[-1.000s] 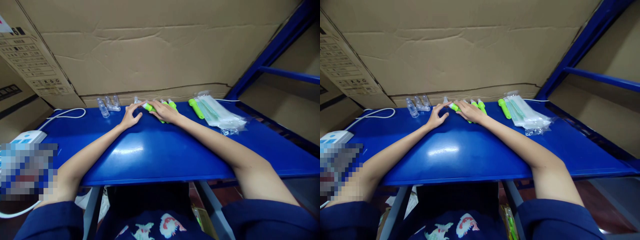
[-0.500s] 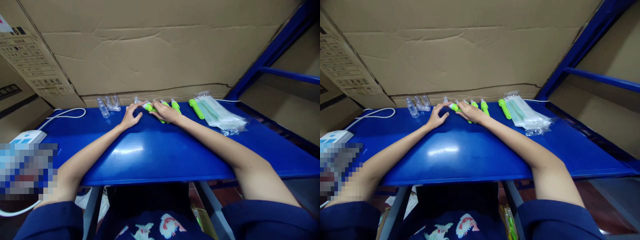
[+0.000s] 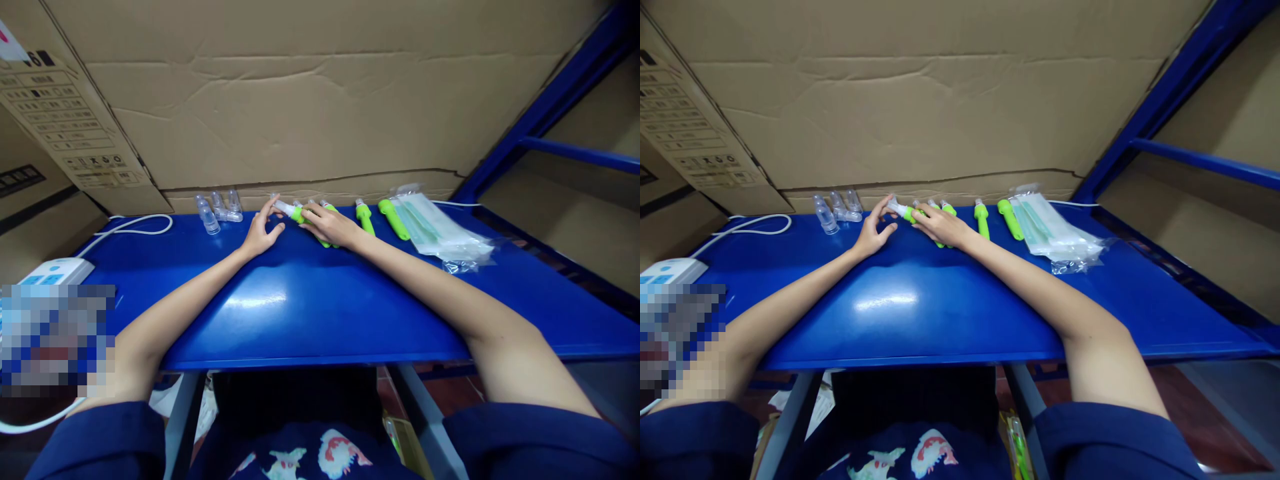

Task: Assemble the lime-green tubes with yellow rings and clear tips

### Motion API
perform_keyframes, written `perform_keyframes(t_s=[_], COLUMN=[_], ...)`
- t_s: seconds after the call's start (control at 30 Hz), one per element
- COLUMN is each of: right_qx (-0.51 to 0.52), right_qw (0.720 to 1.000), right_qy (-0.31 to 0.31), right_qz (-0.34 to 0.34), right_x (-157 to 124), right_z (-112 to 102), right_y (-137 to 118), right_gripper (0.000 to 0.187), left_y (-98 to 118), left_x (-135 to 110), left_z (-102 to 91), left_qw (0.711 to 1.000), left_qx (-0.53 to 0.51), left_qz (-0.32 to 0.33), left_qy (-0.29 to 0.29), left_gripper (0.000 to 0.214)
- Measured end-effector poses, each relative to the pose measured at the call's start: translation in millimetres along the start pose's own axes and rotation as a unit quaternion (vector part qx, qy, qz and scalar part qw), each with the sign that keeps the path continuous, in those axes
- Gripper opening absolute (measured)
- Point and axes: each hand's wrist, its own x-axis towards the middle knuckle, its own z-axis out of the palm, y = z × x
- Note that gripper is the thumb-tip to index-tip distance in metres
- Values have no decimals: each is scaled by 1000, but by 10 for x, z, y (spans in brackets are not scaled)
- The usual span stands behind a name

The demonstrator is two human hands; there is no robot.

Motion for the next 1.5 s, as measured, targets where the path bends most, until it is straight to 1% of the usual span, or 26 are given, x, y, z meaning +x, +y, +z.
perform_keyframes(t_s=[0.1, 0.23, 0.33, 0.47, 0.67, 0.87, 1.0, 1.1, 1.2, 1.27, 1.37, 1.4, 1.43, 1.5], right_qx=[17, 43, 53, 45, 30, 51, 51, 43, 15, 1, -15, -21, -29, -39], right_qw=[1000, 998, 997, 998, 1000, 999, 999, 999, 998, 993, 977, 971, 966, 957], right_qy=[13, 42, 56, 41, -4, 7, 6, 15, 37, 71, 141, 150, 151, 124], right_qz=[-5, 3, 6, 2, 3, -5, 0, 17, 57, 93, 158, 183, 209, 258], right_x=[-3, -24, -38, -34, -29, -24, -6, 17, 47, 57, 22, -10, -53, -174], right_z=[54, 129, 134, 66, 7, 42, -8, -144, -370, -552, -830, -914, -990, -1105], right_y=[36, 84, 91, 60, 30, 31, 4, -11, 25, 93, 259, 324, 390, 513], right_gripper=[37, 46, 52, 56, 54, 55, 55, 53, 54, 56, 57, 57, 57, 54], left_y=[25, 68, 86, 115, 129, 85, 73, 47, -2, -33, -55, -55, -55, -54], left_x=[7, 12, 8, -1, -5, 6, 11, 14, 16, 14, 7, 4, 2, -1], left_z=[-13, -23, -19, -11, 0, 35, 54, 71, 84, 89, 93, 95, 97, 103], left_qw=[1000, 1000, 1000, 999, 999, 998, 998, 998, 999, 999, 999, 999, 999, 999], left_qx=[-2, -3, 0, 4, -7, -31, -43, -45, -35, -30, -22, -19, -16, -13], left_qz=[3, 18, 28, 31, 35, 43, 40, 24, 1, -10, -14, -13, -13, -12], left_qy=[-2, -4, -10, -22, -25, -31, -28, -31, -37, -36, -32, -30, -29, -28], left_gripper=[66, 69, 73, 79, 79, 83, 84, 85, 82, 80, 79, 79, 78, 77])
